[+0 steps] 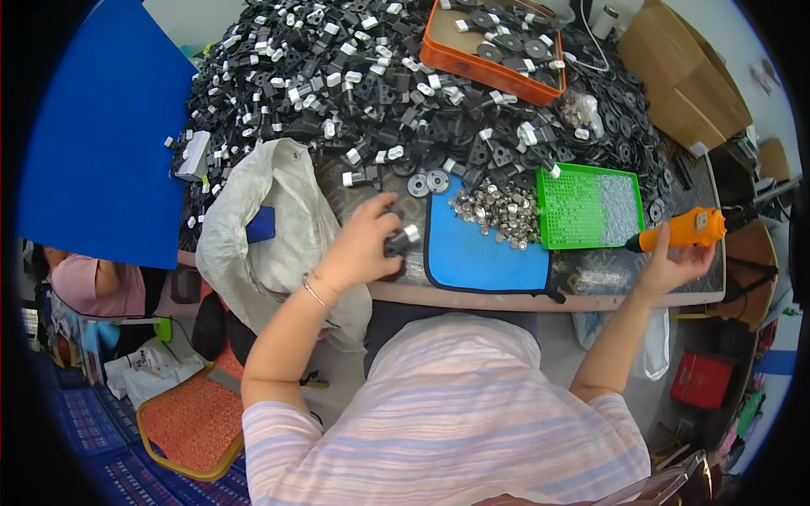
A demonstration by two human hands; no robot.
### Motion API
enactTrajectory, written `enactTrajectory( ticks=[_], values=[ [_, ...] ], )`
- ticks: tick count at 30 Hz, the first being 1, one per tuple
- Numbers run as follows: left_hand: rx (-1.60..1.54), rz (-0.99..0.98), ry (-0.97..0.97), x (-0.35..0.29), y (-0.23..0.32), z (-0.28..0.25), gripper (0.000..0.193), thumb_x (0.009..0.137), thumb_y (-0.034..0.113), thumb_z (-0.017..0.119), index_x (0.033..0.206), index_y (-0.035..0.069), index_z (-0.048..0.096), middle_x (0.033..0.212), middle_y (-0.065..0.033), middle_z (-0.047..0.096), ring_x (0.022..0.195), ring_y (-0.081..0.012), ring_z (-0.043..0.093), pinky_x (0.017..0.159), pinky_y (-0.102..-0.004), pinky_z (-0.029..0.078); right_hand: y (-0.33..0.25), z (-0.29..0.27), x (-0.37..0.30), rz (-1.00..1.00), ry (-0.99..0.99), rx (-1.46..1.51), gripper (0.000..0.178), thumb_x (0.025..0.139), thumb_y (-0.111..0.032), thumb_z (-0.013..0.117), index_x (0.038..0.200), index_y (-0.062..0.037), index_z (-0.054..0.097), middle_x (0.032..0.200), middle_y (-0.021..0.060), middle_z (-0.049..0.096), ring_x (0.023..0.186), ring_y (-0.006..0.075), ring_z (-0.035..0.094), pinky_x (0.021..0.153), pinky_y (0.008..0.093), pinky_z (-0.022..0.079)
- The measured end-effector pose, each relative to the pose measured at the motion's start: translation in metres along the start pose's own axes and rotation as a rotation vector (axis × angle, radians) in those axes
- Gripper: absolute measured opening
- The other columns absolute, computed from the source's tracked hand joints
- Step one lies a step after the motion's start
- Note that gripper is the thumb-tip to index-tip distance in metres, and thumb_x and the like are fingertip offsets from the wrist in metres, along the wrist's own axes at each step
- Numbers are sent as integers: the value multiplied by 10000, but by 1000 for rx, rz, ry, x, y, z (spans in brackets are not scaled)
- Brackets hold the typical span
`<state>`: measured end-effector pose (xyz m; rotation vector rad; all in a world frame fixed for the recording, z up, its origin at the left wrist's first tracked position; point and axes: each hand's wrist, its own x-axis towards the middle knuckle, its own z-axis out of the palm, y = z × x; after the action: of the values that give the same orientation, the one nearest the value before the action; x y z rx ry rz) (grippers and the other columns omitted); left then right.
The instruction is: Assembling small plastic and metal components using an electric screwdriver.
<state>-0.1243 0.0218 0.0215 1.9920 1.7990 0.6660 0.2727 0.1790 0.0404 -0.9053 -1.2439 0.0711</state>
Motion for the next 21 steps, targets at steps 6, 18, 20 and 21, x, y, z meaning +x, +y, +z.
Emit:
enactTrajectory(
  ticks=[6, 18, 20, 21],
  values=[
    [-194, 15, -26, 23, 47, 58, 494, 572, 162, 794, 986, -1, 580, 1327, -221, 409, 1212, -405, 410, 1010, -424, 373, -84, 37, -56, -165, -998, 75, 404, 665, -70, 736, 1046, -61, 603, 1076, 120, 584, 1011, 286, 566, 852, 373, 474],
    [-156, 119, -33, 29, 25, 58, 555, 710, -27, 619, 1241, 118, 547, 1305, -121, 499, 1129, -293, 513, 908, -368, 454, -61, 62, -108, -90, -1529, 146, 395, 672, -121, 744, 1046, -81, 628, 1071, 87, 610, 1077, 299, 529, 919, 417, 412],
    [-99, 112, -31, 32, 28, 67, 485, 714, -26, 592, 1183, 100, 582, 1253, -125, 524, 1102, -305, 516, 901, -375, 453, -63, 62, -106, -143, -1527, 120, 398, 662, -122, 746, 1041, -87, 632, 1040, 78, 617, 1050, 290, 539, 908, 414, 410],
    [-44, 110, -31, 33, 30, 72, 423, 718, -25, 566, 1124, 82, 617, 1202, -129, 550, 1074, -317, 519, 894, -382, 452, -63, 62, -105, -194, -1519, 88, 401, 652, -122, 748, 1036, -94, 637, 1009, 68, 625, 1022, 281, 548, 896, 412, 408]
  ],
)
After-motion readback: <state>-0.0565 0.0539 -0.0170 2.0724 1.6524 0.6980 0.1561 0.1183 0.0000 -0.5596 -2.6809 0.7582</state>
